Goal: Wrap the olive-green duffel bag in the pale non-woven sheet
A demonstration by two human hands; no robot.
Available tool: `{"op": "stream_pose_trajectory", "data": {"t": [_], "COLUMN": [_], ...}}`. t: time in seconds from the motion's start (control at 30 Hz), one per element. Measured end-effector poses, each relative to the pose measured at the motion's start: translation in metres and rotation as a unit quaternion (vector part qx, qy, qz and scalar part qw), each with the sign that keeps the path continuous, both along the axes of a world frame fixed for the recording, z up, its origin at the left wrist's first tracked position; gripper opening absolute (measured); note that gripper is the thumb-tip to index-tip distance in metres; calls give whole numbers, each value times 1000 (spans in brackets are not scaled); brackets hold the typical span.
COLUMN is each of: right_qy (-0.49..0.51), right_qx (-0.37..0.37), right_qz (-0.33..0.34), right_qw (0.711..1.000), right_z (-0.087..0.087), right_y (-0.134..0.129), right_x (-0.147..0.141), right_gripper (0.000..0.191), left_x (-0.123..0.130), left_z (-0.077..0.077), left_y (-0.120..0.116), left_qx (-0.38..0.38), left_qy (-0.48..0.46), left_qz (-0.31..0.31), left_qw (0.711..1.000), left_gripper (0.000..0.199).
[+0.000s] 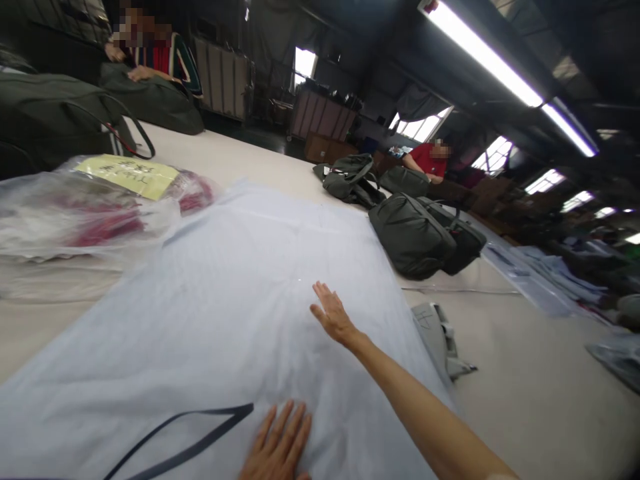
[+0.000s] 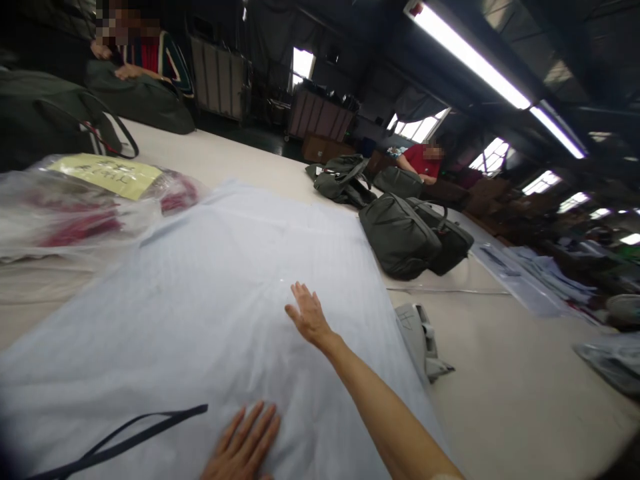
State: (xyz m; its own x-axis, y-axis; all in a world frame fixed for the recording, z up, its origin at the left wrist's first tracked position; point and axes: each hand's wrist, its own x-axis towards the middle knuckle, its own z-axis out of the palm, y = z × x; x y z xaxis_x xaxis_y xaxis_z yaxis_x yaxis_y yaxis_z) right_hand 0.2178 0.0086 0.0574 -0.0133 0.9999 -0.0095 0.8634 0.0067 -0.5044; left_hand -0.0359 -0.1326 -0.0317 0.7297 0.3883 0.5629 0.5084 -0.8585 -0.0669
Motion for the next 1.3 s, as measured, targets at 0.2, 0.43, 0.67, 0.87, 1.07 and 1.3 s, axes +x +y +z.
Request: {"op": "stream_pose_trajectory", "data": {"t": [0.2,0.43,0.67,0.87,1.07,1.3], "right_qy": [-140,-170,-171,-101,-52,-136], "right_qx": [-19,-1,4,-21,79,79], "right_qz": [54,33,18,56,-19,-267], "right_qw": [988,985,985,993,995,951], "right_z": [-51,-58,-58,-40,-14,-20], "right_y": [-49,-19,26,5,-40,-48], "right_x": [-38,-26,-14,-11,20,99], "right_gripper": [74,74,73,70,47,61], "left_x": [4,17,38,26,-6,-23], "left_z": [18,10,31,38,20,27], "left_y": [-8,12,55,31,-8,102], "left_qx": [-56,-126,-236,-271,-175,-127], "left_qy": [31,72,129,172,118,23], "left_qz": [25,31,34,6,-39,230], "left_qw": [998,989,963,947,977,965], "left_gripper": [57,60,57,62,64,59]}}
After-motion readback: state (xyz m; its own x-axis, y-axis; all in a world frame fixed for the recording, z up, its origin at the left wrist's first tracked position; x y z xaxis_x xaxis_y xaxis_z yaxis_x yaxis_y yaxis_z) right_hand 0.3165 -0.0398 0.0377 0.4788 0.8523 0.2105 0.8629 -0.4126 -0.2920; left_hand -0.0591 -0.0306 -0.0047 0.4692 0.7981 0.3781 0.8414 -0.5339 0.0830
